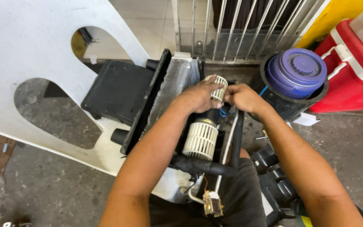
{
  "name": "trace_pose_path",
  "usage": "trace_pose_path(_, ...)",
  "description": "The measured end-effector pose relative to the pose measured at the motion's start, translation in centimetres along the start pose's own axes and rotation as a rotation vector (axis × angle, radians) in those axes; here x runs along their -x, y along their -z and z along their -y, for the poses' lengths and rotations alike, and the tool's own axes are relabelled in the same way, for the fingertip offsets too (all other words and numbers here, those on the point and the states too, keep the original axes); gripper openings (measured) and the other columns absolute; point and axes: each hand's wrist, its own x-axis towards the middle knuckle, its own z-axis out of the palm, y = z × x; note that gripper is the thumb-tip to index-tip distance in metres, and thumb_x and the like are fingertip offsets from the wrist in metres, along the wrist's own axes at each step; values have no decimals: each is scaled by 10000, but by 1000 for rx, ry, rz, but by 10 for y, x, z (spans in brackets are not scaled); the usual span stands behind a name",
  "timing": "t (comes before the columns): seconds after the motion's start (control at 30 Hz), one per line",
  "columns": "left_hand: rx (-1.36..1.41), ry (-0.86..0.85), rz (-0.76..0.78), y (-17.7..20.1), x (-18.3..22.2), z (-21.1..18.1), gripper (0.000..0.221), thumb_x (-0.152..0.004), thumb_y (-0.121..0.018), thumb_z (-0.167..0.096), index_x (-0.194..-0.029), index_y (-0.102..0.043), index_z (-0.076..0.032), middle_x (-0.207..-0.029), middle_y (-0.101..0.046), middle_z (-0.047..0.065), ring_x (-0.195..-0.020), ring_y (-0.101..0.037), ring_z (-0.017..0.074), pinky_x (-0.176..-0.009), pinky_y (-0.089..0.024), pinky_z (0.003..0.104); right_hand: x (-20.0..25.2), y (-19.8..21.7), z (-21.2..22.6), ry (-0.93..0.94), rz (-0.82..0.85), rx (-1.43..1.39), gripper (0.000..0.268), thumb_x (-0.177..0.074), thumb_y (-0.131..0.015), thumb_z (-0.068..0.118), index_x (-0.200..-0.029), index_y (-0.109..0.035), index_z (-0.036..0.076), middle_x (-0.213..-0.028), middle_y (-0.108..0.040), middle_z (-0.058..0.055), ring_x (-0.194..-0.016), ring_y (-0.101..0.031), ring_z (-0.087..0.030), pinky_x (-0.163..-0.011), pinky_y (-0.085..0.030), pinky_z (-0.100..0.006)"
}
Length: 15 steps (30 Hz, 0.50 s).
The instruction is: The person assembles an electronic device by connecting wires, inserting a heat sink, and attaching a black plastic cover. They manipulate internal components and secure the casing while working on a white plastic chair in a workshop.
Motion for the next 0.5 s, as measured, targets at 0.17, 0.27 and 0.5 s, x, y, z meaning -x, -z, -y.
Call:
trace_pose_path(0.17, 7, 3, 4, 1, -1, 0, 795, -808, -812, -415, -1498, -475, -211, -1672, -218, 120, -1488, -337, 332, -1181, -325, 399, -5, 3, 1, -39, 29, -24, 110, -849, -682, 106, -870, -718, 4, -769, -712, -86, -742, -625, -188, -719, -506, -360)
trace_pose_path(0.27, 25, -23, -11, -1, -2, 4, 797, -807, -817, -411, -1498, -479, -199, -1672, -225, 138, -1482, -355, 337, -1188, -331, 391, -2, 3, 2, -30, 34, -84, 98, -854, -686, 93, -876, -718, 3, -769, -700, -73, -737, -611, -169, -710, -499, -343)
trace_pose_path(0.5, 25, -52, -15, -3, -4, 7, 782, -836, -794, -425, -1507, -469, -186, -1658, -233, 172, -1487, -336, 359, -1192, -315, 395, 43, 8, 2, 229, -54, -89, 161, -877, -725, 112, -991, -694, 3, -796, -699, -46, -740, -599, -113, -686, -514, -314)
